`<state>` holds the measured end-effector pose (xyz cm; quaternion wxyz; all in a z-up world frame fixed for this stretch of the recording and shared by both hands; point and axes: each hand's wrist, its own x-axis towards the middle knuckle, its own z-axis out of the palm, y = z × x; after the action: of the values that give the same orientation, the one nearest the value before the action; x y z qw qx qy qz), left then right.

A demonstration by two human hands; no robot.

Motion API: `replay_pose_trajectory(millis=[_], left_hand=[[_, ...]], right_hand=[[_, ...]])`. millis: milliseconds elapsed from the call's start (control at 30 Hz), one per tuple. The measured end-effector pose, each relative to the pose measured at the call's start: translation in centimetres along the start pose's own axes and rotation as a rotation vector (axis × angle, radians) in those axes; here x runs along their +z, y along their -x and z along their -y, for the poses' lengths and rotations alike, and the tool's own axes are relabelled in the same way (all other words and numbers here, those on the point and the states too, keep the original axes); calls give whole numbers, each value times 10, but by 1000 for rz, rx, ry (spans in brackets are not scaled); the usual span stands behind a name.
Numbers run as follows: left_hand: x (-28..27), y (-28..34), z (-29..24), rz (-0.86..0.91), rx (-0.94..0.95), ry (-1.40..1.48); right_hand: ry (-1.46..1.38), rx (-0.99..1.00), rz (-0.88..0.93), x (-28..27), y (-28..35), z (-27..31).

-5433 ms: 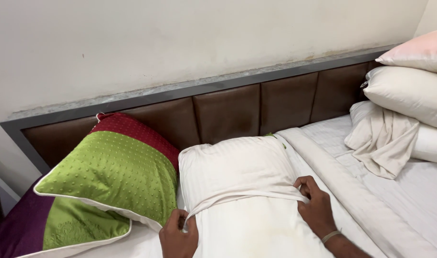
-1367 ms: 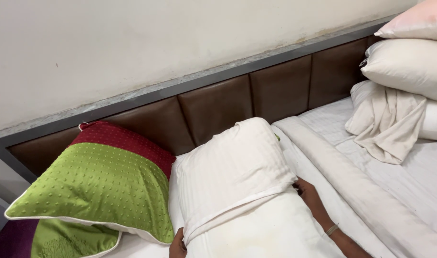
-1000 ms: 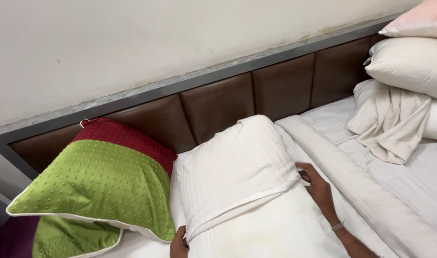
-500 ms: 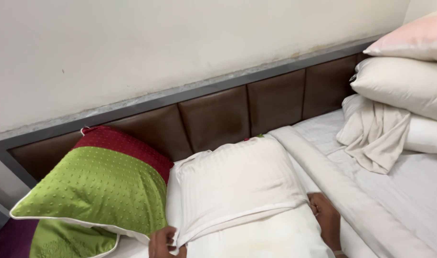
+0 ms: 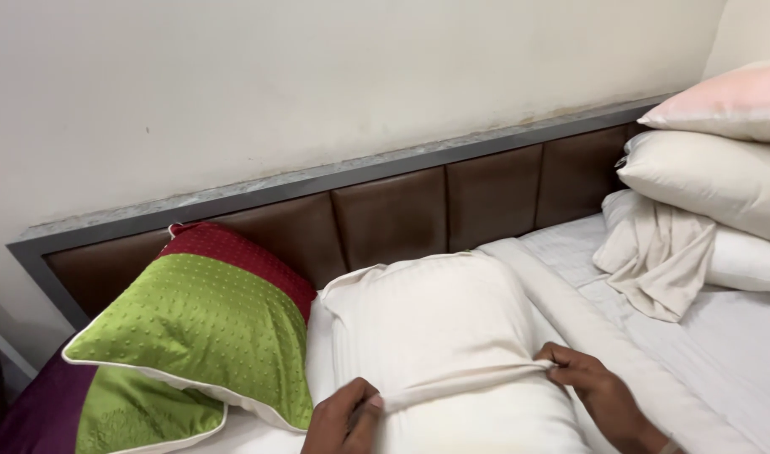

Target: The person inserts a white pillow into a white pillowcase on a bed. They first attempt to insert the pillow into a satin pillowcase, then switch to a different white pillowcase, pulling the fabric over the pillow and tucking the edges to secure it.

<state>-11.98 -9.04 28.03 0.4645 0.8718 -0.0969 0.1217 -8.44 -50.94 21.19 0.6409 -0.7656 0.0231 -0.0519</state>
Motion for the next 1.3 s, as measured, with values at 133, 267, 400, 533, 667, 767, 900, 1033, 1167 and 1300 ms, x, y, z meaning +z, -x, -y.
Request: replay_pose_trajectory(millis=[133, 267, 400, 533, 667, 767, 900, 1033, 1167, 1300], left_hand=[[-26, 9, -29, 356, -112, -85], [-33, 15, -71, 527, -214, -251], [-34, 10, -90, 614, -284, -264], [-23, 14, -78, 583, -248, -233], [-10, 18, -82, 443, -166, -390], [-5, 16, -67, 408, -50, -550], [-29, 21, -94, 334, -21, -594], [-36, 29, -97, 436, -140, -521], [-48, 24, -65, 370, -129, -318], [-40, 21, 36, 157, -25, -192]], right_hand=[[-209, 89, 343, -17, 7, 28], [287, 260, 457, -8, 23, 66], [203, 333, 505, -21, 17, 52], [385, 230, 528, 14, 27, 78], [731, -111, 301, 62, 44, 97], [485, -473, 139, 69, 48, 80], [435, -633, -197, 78, 45, 78], [497, -592, -287, 82, 44, 79], [597, -489, -98, 69, 47, 78], [542, -565, -183, 67, 51, 76]])
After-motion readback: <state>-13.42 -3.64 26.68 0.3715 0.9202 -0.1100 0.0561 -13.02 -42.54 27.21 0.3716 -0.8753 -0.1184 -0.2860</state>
